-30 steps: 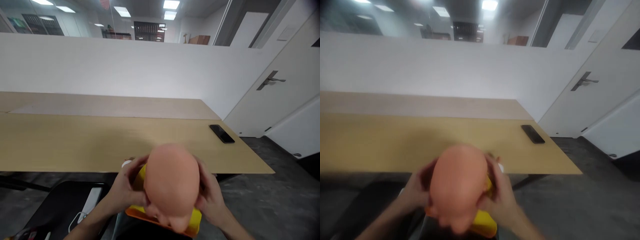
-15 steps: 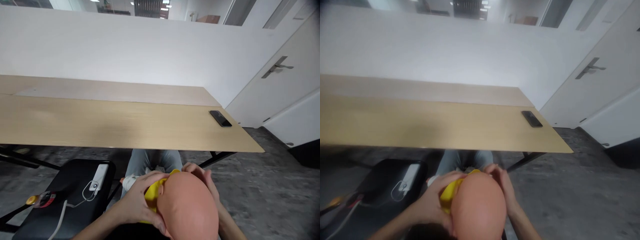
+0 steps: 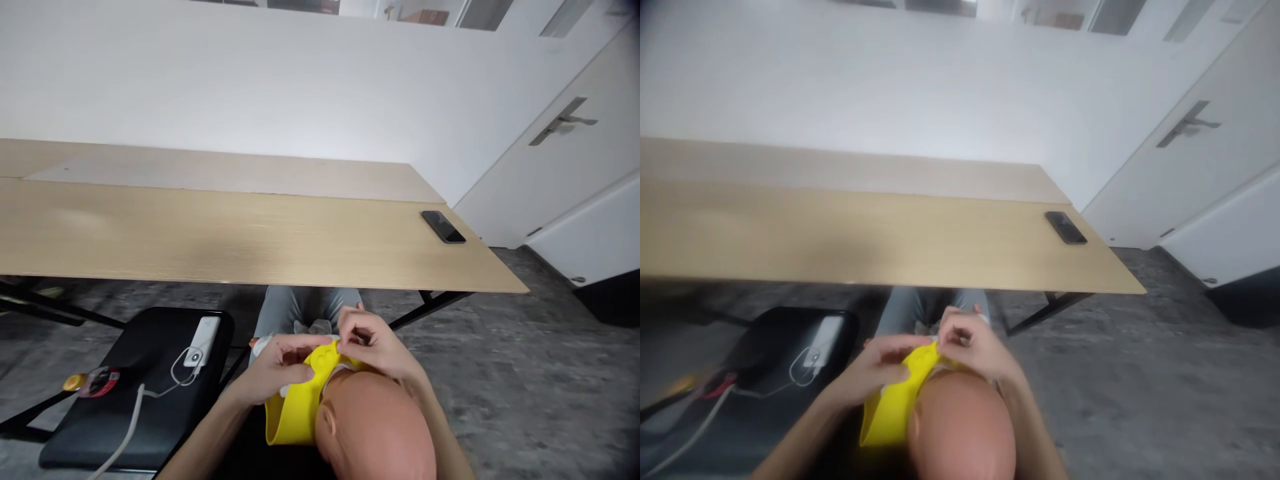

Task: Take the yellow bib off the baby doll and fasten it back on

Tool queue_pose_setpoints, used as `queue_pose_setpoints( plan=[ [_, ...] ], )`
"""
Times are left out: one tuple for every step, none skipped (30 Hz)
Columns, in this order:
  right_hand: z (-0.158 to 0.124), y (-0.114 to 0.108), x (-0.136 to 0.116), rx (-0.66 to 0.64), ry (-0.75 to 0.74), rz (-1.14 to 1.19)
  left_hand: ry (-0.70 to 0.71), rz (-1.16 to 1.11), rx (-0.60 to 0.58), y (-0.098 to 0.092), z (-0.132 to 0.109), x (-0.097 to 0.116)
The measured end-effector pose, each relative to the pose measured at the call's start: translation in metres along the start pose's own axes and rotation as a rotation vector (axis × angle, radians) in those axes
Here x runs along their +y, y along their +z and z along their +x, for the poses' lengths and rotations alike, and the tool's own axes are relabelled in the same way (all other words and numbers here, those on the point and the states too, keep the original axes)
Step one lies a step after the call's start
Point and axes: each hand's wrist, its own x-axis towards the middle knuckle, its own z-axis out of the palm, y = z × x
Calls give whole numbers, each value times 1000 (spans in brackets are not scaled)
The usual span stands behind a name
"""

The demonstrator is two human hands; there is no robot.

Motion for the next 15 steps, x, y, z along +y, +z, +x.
queue_pose_setpoints(
  plan=[
    [1,3,-3,-11,-34,-26,15,17,61,1,0,-2],
    [2,6,-6,-29,-57,-49,28,47,114,3,0,-4],
    [3,8,-9,-47,-66,-63,40,83,152,5,1,-5],
    [3,9,-11,-62,-62,-63,52,120,180,8,2,-6],
    [4,10,-12,-77,-45,-50,62,156,203,12,3,-6],
    [3,10,-13,-95,-19,-32,71,188,225,15,5,-5],
    [3,10,-13,-110,12,-18,79,211,251,19,6,-4],
    [3,10,-12,-121,42,-9,85,221,281,22,8,-3],
    [3,10,-10,-124,71,-5,87,222,310,25,10,-2],
    [3,9,-8,-127,100,-5,87,217,332,27,12,-1],
    [3,10,-5,-127,129,-6,86,209,346,29,14,-1],
    [3,10,-3,-121,155,-11,88,203,354,30,15,0],
    [3,11,-1,-114,179,-24,92,199,357,31,17,-1],
    [4,11,1,-106,196,-40,96,199,356,31,18,-1],
    [4,12,2,-104,204,-59,99,196,351,31,18,-2]
  ],
)
